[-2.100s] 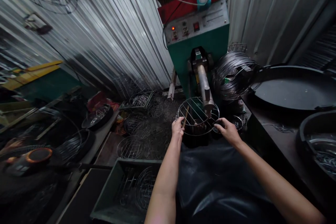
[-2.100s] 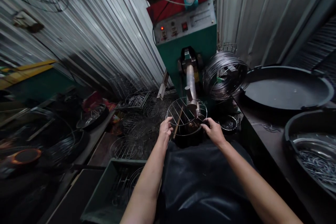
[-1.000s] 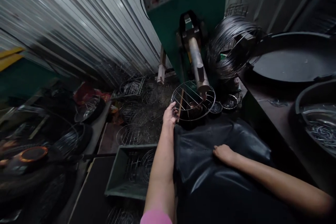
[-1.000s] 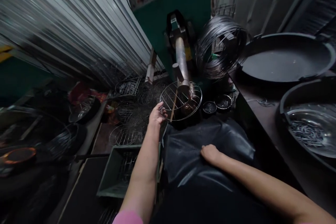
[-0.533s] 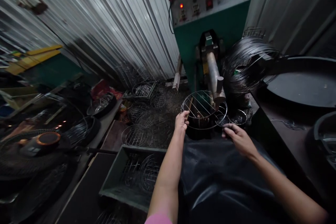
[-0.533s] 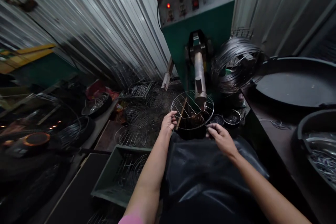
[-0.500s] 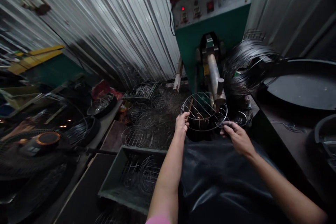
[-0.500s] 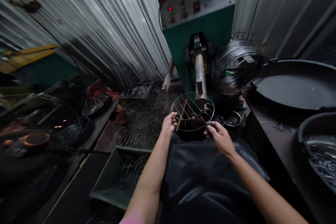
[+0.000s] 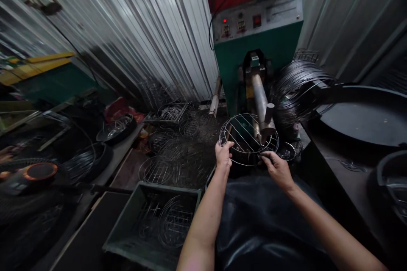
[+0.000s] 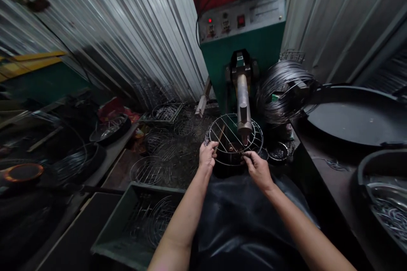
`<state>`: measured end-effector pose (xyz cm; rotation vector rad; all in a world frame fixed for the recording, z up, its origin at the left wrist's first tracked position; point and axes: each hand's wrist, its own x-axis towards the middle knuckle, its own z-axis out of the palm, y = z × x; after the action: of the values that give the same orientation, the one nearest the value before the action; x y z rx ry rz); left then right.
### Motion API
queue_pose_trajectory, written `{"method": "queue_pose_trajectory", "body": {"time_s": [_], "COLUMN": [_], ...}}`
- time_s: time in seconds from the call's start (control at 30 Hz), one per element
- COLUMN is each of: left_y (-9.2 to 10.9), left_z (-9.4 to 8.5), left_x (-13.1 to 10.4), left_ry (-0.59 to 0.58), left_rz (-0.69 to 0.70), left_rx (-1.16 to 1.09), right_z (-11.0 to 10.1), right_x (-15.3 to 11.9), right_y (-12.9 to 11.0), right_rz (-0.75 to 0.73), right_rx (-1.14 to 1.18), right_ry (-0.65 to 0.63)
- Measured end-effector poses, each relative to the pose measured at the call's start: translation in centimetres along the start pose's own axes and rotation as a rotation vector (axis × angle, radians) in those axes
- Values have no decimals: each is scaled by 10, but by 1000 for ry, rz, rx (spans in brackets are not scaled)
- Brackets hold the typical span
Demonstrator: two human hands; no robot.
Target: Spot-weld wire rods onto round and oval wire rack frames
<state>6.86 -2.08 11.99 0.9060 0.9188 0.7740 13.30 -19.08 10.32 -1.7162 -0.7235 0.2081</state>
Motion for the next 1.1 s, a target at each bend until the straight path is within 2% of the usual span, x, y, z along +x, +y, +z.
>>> {"method": "queue_pose_trajectory", "body": {"time_s": [0.27,0.57,0.8,1.1], "left_y": [-10,-13,-10,-7], "left_z": [-6,-1,0,-5], "left_x": [-5,-7,-5,-21], "left_ry": [44,65,71,74], "left_rz": [16,-35,-36,-46], "left_rx": [-3,24,6,-10], "right_z": [-6,-8,-9,-14], "right_x": [-1,2,7,4], "right_y": [0,3,2,-2], "right_rz": [42,137,125,107], "right_rx": [-115,57,54,68], "right_ry": [-23,-22,-28,-25]}}
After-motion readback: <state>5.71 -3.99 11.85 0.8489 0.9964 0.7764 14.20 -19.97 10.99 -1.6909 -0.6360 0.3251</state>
